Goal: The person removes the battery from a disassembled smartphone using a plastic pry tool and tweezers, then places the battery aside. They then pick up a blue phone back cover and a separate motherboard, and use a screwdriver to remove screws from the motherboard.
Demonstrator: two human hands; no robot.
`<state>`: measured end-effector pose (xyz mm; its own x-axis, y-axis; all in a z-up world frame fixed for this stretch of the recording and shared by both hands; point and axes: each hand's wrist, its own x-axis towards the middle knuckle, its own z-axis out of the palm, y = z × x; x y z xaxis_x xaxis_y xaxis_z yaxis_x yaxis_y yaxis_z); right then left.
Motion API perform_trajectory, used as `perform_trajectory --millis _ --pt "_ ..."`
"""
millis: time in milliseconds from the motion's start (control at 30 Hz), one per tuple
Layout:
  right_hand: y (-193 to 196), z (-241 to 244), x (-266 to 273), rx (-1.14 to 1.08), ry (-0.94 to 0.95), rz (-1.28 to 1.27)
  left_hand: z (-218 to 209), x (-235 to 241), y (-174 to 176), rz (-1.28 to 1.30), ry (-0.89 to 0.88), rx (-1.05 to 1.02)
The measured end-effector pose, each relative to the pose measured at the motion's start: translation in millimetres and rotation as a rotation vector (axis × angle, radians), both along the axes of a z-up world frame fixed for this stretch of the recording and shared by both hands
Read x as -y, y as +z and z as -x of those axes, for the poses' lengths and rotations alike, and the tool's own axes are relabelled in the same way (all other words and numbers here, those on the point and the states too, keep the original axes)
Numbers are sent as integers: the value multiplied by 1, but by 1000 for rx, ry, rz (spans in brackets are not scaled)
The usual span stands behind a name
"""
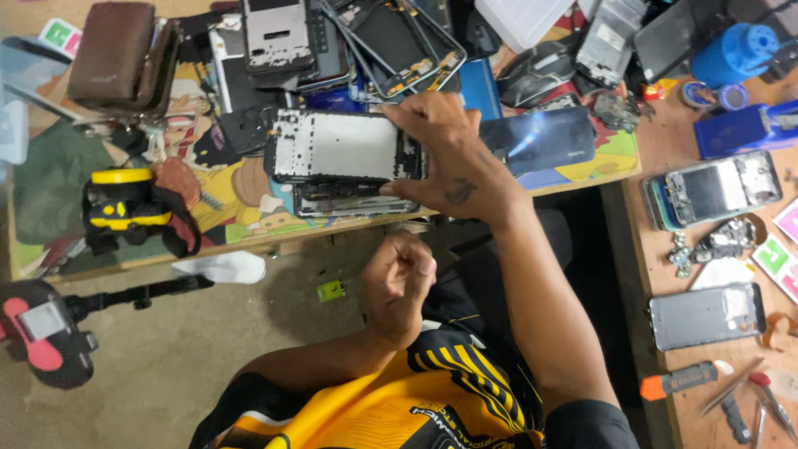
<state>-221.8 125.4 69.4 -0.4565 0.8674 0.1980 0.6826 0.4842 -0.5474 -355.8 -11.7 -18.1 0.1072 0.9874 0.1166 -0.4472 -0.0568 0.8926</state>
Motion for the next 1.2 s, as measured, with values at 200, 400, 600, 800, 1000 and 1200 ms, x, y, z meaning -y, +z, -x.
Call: perform_trajectory --millis 200,400,600,800,1000,1200 --pt "-14 -25 22 -88 -32 -121 -18 4 -8 -20 -180 -98" --pt "-12 -105 95 -320 -393 -131 -83 -7 -9 -177 -280 -69" --pt "-27 -176 187 -417 -892 -160 -199 -47 8 -505 -243 -421" --pt "-43 -208 261 -315 -1238 -231 -306 -85 14 -804 -221 -648" --pt "-68 -210 306 35 -1364 -178 -343 -100 -13 -830 -263 -898" --pt "-84 -215 323 61 -1361 -217 -345 -102 -17 -791 -267 -933"
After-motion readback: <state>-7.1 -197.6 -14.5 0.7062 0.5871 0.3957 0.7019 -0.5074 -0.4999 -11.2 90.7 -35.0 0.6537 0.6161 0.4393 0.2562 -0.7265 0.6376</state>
